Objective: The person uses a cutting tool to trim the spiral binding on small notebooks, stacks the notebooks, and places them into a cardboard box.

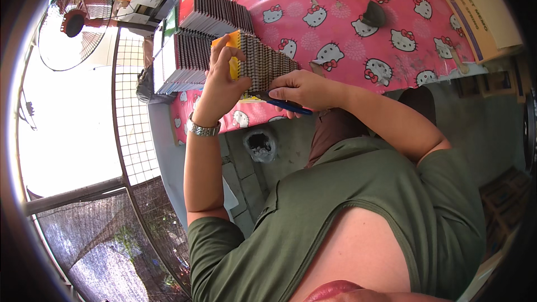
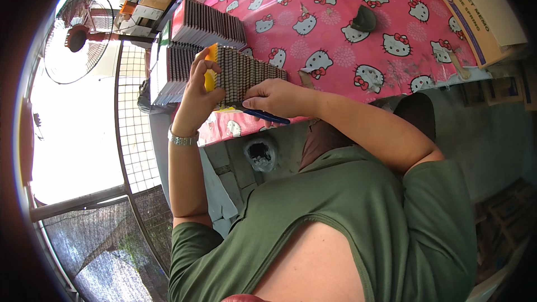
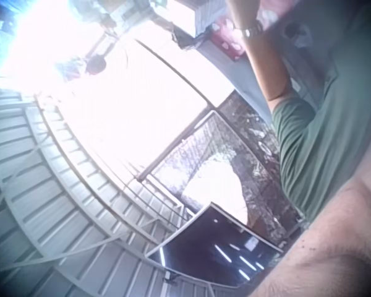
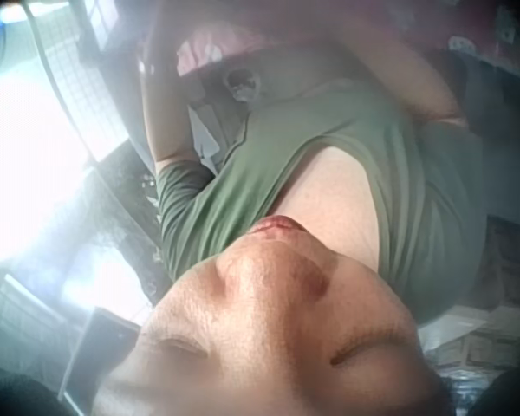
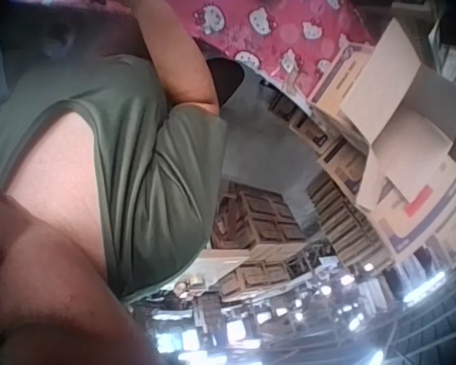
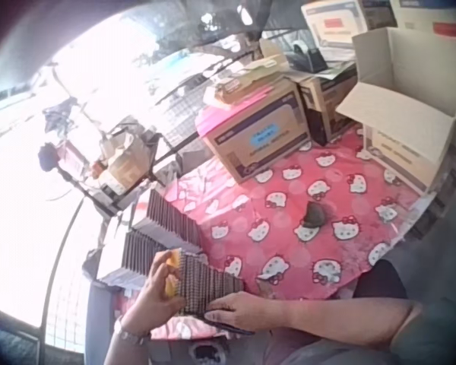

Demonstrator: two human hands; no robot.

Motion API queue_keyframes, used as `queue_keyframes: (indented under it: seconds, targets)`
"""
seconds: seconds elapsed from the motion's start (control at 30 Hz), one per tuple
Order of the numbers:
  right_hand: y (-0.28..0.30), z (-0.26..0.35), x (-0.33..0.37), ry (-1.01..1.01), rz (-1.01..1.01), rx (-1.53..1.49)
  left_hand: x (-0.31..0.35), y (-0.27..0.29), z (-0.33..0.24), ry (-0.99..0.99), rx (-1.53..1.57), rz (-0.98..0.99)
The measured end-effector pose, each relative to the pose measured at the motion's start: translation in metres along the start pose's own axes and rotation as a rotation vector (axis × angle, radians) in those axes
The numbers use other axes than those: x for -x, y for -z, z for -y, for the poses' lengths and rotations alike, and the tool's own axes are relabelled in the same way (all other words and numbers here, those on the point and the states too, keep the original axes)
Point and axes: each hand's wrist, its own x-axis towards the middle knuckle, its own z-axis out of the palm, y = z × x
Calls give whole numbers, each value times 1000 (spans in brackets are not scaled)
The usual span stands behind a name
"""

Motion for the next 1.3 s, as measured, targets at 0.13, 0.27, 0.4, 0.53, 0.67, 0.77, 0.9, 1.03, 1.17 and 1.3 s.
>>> queue_keyframes:
  seconds: [0.13,0.27,0.4,0.53,0.67,0.77,0.9,1.03,1.17,1.3]
  targets:
    - [4,-21,-1,520,-276,389,-1,-3,-4,-72,-110,-25]
    - [11,-26,1,576,-369,559,-2,-5,-9,-41,-153,-3]
    - [8,-28,-5,621,-382,636,-2,-2,-8,-21,-108,16]
    - [8,-25,-5,579,-352,625,-2,-2,-10,10,-150,23]
    - [5,-26,0,607,-375,540,-2,-3,-11,6,-139,20]
    - [4,-25,-2,488,-284,506,-5,-3,-10,-17,-113,17]
    - [-1,-27,5,460,-254,348,-3,-1,-10,-24,-119,8]
    - [1,-24,2,642,-439,533,-4,-3,-15,-8,-84,12]
    - [3,-29,-4,603,-332,480,-3,-2,-13,-13,-108,8]
    - [-1,-20,-3,188,-46,67,-3,-1,-8,-19,-149,29]
